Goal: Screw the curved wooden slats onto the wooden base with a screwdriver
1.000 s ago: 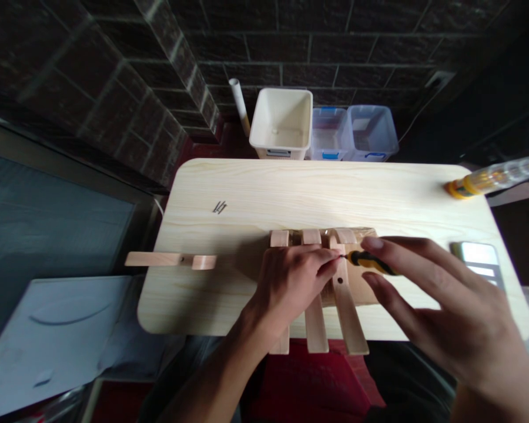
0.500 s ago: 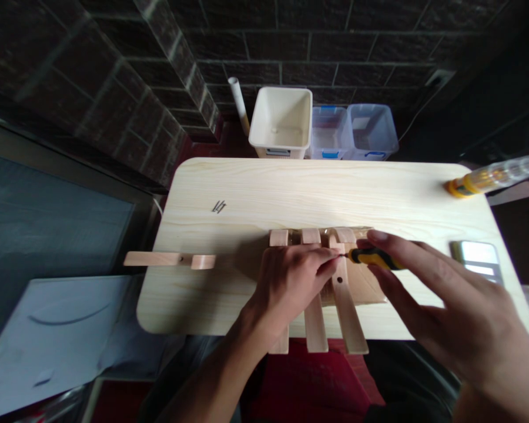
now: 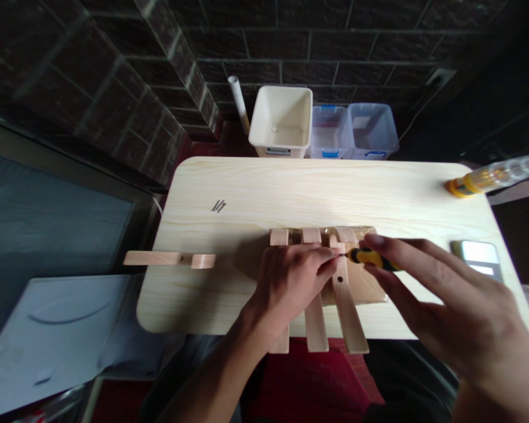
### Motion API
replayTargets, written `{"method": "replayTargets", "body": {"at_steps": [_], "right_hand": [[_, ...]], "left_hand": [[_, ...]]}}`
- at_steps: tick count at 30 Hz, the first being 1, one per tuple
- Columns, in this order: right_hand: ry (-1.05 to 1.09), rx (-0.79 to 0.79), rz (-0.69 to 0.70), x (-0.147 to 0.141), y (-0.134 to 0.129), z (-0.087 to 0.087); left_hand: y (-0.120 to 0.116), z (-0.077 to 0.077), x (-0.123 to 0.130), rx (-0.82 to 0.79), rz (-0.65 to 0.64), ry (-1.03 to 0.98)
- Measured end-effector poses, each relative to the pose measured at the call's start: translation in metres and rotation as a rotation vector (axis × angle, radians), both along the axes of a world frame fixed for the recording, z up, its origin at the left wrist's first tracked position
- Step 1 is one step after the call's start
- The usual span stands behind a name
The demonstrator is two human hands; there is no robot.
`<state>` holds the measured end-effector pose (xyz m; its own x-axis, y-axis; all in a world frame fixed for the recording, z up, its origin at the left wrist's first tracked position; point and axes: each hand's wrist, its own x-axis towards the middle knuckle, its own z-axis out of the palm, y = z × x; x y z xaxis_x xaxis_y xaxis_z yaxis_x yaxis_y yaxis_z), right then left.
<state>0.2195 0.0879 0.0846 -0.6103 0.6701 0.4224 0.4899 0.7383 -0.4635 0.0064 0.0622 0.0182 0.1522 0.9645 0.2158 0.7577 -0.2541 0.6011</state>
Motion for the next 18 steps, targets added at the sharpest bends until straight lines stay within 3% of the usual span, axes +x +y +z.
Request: {"method": "replayTargets", "body": {"at_steps": [12, 18], "right_hand": [[-0.015, -0.055, 0.005, -0.0034, -0.0034, 0.0056], [0.028, 0.005, 0.009, -0.0027, -0.0005, 0.0001]], "left_hand": [[0.0001, 0.0011, 0.0001, 0.0, 0.013, 0.026], [-0.0001, -0.002, 0.0002, -0.034, -0.002, -0.013]]}}
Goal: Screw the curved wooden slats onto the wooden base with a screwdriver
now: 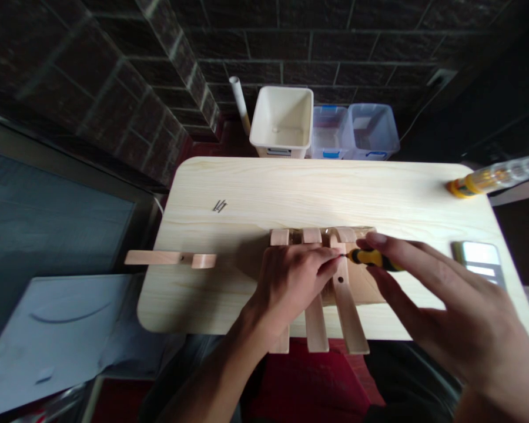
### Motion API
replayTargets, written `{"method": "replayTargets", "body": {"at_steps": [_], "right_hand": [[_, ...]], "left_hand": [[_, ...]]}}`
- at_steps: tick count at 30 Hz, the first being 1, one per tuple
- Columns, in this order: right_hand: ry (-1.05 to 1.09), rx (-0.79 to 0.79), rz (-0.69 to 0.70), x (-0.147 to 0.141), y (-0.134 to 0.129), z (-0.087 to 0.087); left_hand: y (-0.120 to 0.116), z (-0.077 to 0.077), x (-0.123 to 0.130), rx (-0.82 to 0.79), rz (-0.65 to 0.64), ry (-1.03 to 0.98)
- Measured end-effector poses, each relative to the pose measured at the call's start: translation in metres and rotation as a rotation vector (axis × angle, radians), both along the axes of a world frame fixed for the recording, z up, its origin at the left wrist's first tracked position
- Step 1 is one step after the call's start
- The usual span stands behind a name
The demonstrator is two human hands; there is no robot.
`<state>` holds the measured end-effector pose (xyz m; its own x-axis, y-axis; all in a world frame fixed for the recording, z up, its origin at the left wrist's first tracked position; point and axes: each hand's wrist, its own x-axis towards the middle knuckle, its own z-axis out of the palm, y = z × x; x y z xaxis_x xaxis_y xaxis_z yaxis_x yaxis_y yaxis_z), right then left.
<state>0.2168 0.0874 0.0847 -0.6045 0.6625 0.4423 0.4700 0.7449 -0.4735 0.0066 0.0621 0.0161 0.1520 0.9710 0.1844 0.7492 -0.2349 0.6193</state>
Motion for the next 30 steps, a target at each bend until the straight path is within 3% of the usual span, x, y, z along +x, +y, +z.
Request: {"method": "replayTargets", "body": {"at_steps": [30], "right_hand": [[-0.029, 0.082, -0.088, 0.0007, 0.0015, -0.0023]], "left_hand": [[0.0, -0.0024, 0.0005, 0.021, 0.009, -0.041]]}}
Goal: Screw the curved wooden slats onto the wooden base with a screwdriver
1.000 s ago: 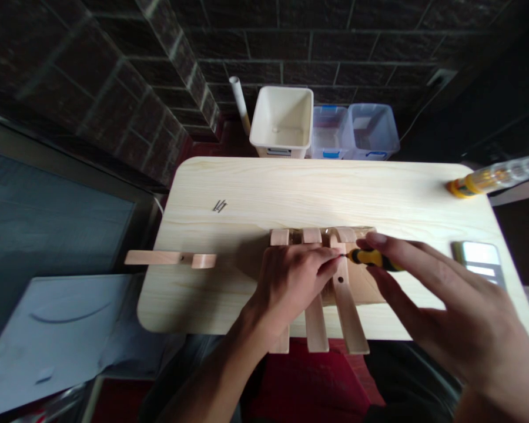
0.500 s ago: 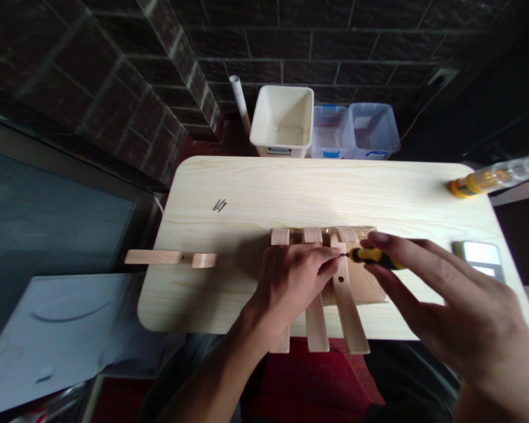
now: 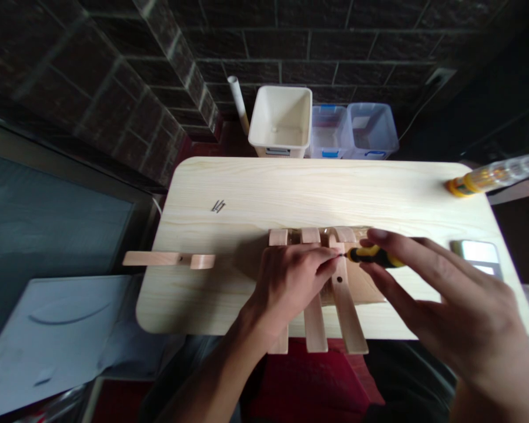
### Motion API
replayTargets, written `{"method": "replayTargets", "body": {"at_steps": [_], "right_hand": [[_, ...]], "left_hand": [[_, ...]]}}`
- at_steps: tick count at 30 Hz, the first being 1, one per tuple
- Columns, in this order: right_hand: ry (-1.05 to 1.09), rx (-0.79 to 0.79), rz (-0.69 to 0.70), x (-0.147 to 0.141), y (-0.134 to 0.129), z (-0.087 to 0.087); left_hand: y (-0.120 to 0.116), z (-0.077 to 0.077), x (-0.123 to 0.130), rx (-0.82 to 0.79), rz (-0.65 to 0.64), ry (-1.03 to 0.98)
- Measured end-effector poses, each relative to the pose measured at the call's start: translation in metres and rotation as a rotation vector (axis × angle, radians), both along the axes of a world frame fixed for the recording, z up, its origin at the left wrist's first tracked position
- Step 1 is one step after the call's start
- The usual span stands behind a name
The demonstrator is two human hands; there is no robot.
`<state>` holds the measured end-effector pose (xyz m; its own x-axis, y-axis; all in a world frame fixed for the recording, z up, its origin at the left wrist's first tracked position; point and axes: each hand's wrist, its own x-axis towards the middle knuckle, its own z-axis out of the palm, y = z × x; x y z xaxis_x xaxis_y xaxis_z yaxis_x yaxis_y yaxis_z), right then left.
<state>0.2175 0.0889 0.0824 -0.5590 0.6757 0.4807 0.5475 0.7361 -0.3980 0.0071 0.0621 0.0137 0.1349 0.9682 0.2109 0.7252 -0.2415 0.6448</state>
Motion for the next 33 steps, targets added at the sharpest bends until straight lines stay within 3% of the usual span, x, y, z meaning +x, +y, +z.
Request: {"method": "replayTargets", "body": {"at_steps": [11, 33], "right_hand": [[-0.006, -0.073, 0.031, -0.002, -0.002, 0.003], [0.064, -0.047, 0.041, -0.001, 0.004, -0.008]], "left_hand": [[0.0, -0.002, 0.0, 0.022, 0.006, 0.037], [0.0, -0.001, 0.0, 0.044, 0.009, 0.036]]}}
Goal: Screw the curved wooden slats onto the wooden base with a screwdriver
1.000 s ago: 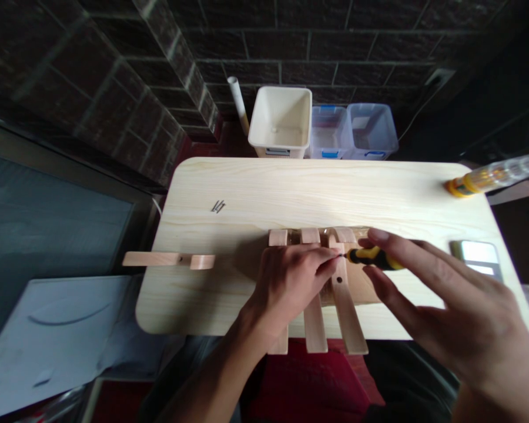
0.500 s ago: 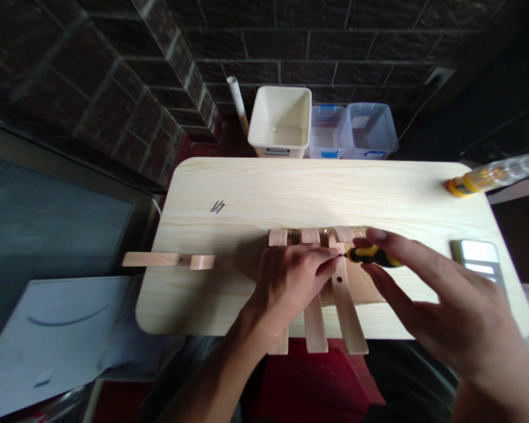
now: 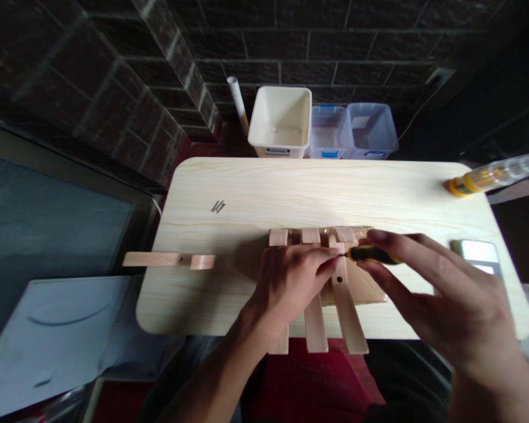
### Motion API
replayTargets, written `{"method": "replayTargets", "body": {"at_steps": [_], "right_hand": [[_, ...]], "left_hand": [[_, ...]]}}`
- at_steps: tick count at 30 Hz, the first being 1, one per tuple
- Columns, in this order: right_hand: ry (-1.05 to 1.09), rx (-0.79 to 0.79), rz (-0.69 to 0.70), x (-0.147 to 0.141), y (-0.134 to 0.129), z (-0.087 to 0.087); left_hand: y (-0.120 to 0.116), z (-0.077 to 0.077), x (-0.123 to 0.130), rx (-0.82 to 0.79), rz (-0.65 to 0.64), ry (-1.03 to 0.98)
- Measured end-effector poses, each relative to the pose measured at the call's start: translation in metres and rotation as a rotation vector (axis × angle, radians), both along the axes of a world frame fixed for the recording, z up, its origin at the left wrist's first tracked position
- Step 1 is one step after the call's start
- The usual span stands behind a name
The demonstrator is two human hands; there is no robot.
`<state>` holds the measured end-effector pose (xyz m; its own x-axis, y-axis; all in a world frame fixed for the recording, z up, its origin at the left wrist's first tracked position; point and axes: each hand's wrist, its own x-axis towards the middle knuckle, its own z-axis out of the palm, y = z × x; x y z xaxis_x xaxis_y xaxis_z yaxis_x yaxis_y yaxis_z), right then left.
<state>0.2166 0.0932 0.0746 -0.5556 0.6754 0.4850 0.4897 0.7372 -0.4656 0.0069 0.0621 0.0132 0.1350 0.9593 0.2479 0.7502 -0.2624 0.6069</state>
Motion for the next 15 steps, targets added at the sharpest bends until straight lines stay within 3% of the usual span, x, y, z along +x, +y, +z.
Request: {"method": "replayTargets", "body": {"at_steps": [9, 15], "right_hand": [[-0.021, -0.035, 0.021, 0.0003, -0.001, 0.0098], [-0.04, -0.017, 0.016, 0.003, -0.0014, 0.0068]], "left_hand": [[0.0, 0.0013, 0.0002, -0.017, -0.002, 0.023], [-0.0004, 0.0004, 0.0001, -0.031, -0.011, -0.016]]}}
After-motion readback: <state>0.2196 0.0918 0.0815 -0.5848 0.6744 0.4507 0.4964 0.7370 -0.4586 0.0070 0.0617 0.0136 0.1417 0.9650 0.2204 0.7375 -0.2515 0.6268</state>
